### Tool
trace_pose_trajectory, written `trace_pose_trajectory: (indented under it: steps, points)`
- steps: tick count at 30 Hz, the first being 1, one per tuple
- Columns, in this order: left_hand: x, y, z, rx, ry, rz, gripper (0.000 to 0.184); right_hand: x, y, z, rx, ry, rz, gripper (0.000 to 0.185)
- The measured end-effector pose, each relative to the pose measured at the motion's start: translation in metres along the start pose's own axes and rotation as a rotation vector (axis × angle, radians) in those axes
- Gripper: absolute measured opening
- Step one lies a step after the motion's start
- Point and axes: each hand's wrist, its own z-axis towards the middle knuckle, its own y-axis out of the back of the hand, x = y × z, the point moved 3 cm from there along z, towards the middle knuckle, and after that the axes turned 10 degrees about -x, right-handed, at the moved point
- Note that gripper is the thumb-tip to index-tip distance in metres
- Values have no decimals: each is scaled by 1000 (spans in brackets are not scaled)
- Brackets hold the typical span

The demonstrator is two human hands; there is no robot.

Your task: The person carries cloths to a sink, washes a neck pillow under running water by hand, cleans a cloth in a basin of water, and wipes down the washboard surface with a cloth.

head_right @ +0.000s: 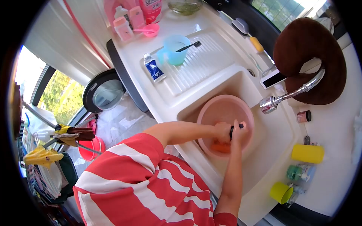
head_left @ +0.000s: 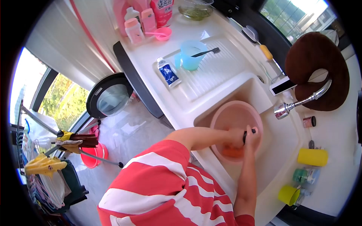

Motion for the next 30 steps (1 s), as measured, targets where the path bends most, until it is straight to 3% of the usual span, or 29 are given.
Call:
trace_pose_trajectory:
  steps: [3, 4, 7, 9, 11, 13, 15, 17, 19, 21, 23, 25, 27, 29, 30]
  points:
    - [19, 12, 12, -168, -81, -312, 58, -4, 7, 1, 91, 140, 342, 33]
    - [16, 29, -3, -128, 85, -535, 77, 1, 9, 5, 113, 197, 514, 35]
    - [22, 60, -25, -264, 181, -633, 76, 5, 22, -4, 560, -71, 776, 36]
    - [27, 77, -38, -346, 90, -599, 75, -6, 16, 14, 380, 189, 445, 35]
    - [42, 88, -56, -497, -2, -388, 70, -1, 15, 21, 169, 59, 569, 34]
    - [57, 106, -82, -698, -114, 25, 60, 26, 19, 18, 190, 10, 602, 34]
    - [62, 128, -115, -748, 68, -123, 36, 63, 34, 7, 218, -12, 611, 34]
    - [84, 155, -140, -1003, 30, -91, 18, 104, 48, -17, 268, -8, 582, 33]
    - [110, 188, -167, -1240, 52, -40, 14, 130, 46, -34, 318, 24, 634, 30]
    - [148, 227, -184, -1442, 150, 121, 33, 151, 43, -48, 362, 20, 681, 29]
    - [170, 266, -196, -1399, 412, 293, 62, 151, 8, -56, 404, 138, 869, 29]
    - [194, 295, -193, -1248, 543, 213, 82, 173, -5, -83, 520, 372, 885, 32]
    - [205, 311, -178, -1161, 474, 196, 88, 182, -36, -116, 771, 530, 744, 40]
    - [214, 321, -163, -1044, 403, 65, 89, 190, -66, -150, 835, 968, 549, 40]
    - [216, 323, -157, -1054, 358, 79, 78, 197, -74, -161, 824, 1053, 530, 38]
